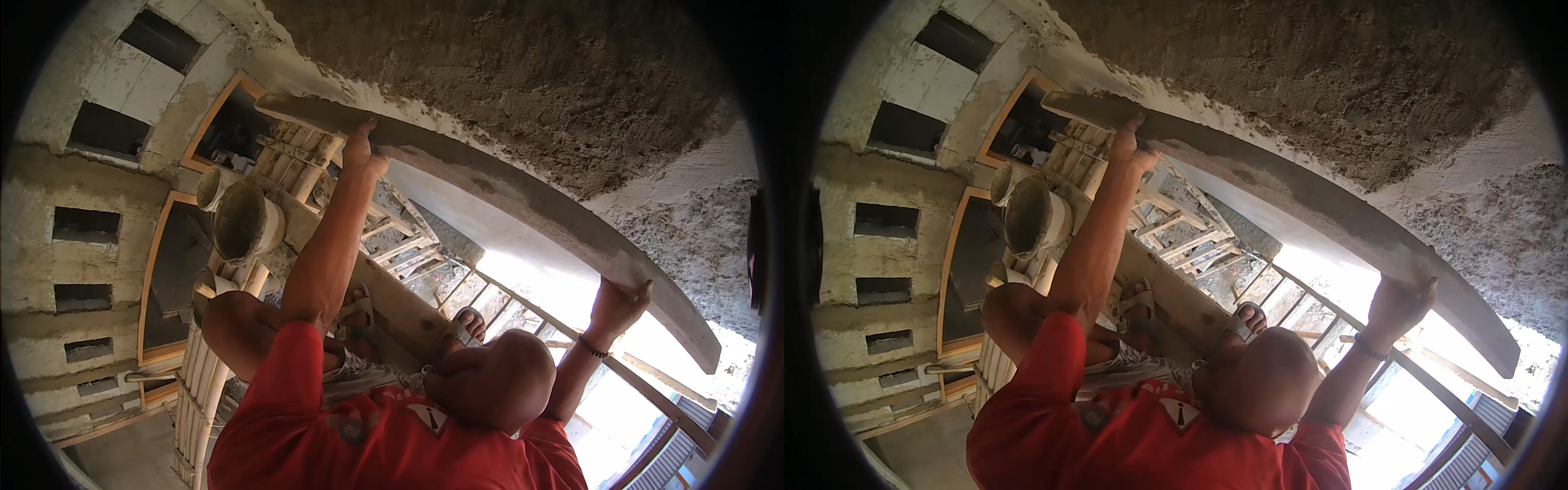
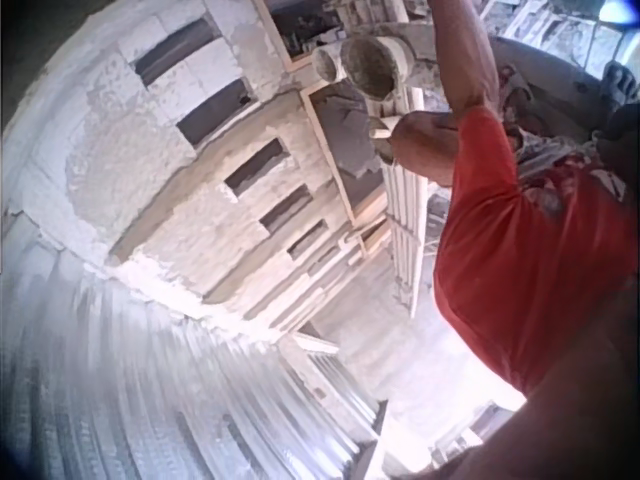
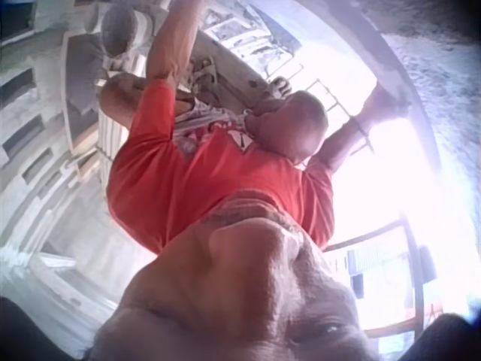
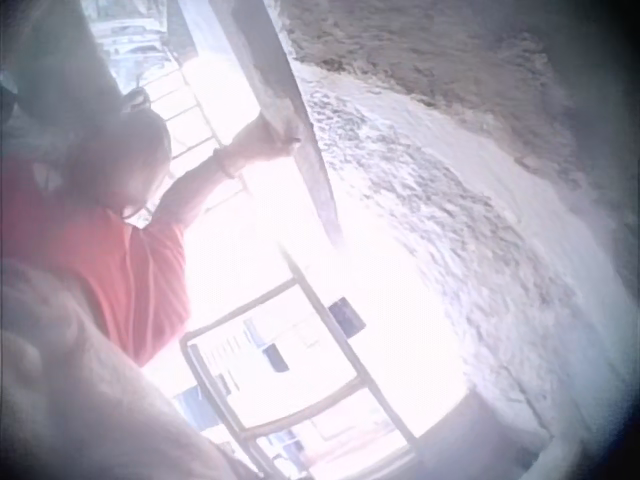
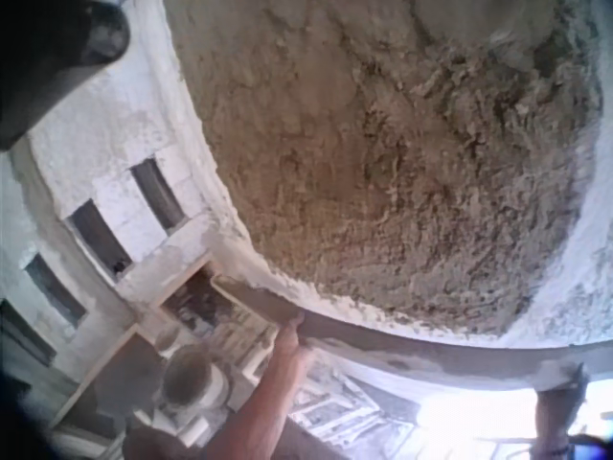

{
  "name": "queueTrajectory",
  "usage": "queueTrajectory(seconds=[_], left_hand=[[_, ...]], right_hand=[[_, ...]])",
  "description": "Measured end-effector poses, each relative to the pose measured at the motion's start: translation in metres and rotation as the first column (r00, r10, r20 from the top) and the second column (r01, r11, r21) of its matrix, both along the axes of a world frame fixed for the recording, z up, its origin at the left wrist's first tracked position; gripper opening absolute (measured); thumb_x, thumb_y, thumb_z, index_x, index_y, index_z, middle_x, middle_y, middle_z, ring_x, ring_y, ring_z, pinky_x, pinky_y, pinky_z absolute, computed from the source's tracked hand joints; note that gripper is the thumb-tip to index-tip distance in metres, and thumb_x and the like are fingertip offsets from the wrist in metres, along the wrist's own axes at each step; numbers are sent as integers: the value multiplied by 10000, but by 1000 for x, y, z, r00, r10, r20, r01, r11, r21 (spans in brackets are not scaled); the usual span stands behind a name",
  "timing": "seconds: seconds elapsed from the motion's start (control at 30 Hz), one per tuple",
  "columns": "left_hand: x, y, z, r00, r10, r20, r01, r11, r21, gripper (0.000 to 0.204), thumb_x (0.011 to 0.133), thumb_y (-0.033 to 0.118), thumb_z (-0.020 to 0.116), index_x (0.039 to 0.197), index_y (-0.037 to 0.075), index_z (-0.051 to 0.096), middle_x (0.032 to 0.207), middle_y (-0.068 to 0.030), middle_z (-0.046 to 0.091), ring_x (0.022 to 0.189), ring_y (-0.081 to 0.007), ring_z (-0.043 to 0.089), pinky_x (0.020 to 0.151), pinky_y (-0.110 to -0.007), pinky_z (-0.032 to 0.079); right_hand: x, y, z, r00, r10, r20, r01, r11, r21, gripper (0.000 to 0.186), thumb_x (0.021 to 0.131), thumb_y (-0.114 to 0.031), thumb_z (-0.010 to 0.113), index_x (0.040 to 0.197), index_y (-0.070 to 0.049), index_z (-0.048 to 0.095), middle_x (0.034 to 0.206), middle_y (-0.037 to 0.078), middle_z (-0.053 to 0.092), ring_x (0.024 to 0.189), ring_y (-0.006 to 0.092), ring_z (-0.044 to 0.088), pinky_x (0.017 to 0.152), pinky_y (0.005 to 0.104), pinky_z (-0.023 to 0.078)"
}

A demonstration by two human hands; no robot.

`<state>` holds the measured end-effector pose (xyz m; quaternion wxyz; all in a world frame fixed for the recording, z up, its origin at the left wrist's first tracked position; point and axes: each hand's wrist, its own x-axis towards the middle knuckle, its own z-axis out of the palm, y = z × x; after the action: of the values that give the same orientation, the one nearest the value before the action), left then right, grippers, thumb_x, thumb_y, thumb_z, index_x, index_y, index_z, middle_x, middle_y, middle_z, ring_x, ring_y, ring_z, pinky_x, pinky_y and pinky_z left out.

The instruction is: The person applies plaster to a wall using a trowel and then smooths it with a long wooden board.

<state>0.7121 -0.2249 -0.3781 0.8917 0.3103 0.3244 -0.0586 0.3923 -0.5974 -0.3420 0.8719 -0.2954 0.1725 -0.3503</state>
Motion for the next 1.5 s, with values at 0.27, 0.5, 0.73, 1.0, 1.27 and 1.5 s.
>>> queueTrajectory(seconds=[0.27, 0.5, 0.73, 1.0, 1.27, 1.5], left_hand=[[56, 16, -12, 995, 56, 80, -64, 993, 96, 407, 883, 209, 668, 1251, 80, 553, 1193, -76, 597, 1090, -229, 576, 912, -393, 506], [79, 14, -140, 988, -20, -152, 54, 973, 223, 481, 903, 236, 658, 1331, 84, 498, 1299, -107, 535, 1143, -288, 546, 1001, -487, 451], [95, -30, -239, 936, -114, -332, 208, 942, 262, 457, 844, 139, 716, 1266, 81, 549, 1234, -68, 576, 1052, -265, 565, 923, -502, 392], [137, -53, -288, 936, -208, -283, 274, 937, 218, 484, 808, 159, 753, 1233, 89, 535, 1153, -47, 588, 996, -237, 571, 858, -447, 429], [167, -40, -292, 921, -285, -267, 339, 923, 184, 673, 854, 250, 716, 1417, 118, 372, 1432, -122, 384, 1319, -345, 365, 1086, -535, 313], [206, -17, -306, 923, -317, -217, 358, 914, 189, 652, 875, 237, 686, 1424, 106, 358, 1463, -115, 352, 1339, -340, 347, 1103, -577, 256]], right_hand=[[33, 28, -68, 998, 59, 33, -64, 980, 187, 263, 913, -262, 569, 1041, -35, 599, 1211, 135, 578, 1188, 307, 509, 1054, 503, 393], [38, 21, -192, 879, -34, -477, -41, 988, -147, 506, 877, -165, 622, 1286, 39, 406, 1349, 175, 442, 1163, 333, 521, 959, 452, 491], [52, -1, -254, 599, -218, -771, -284, 842, -459, 724, 744, -165, 797, 1312, 92, 430, 1323, 208, 523, 1140, 270, 586, 926, 336, 509], [77, -23, -286, 342, -536, -772, -619, 490, -614, 745, 723, -385, 781, 1282, 39, 530, 1163, 233, 634, 1067, 299, 637, 895, 363, 508], [126, -22, -308, 322, -445, -836, -643, 545, -538, 744, 718, -394, 790, 1282, 18, 532, 1127, 176, 652, 1025, 279, 643, 878, 353, 503], [151, -5, -299, 348, -646, -680, -608, 396, -688, 687, 720, -302, 817, 1271, -4, 537, 1062, 154, 682, 982, 262, 664, 850, 353, 518]])
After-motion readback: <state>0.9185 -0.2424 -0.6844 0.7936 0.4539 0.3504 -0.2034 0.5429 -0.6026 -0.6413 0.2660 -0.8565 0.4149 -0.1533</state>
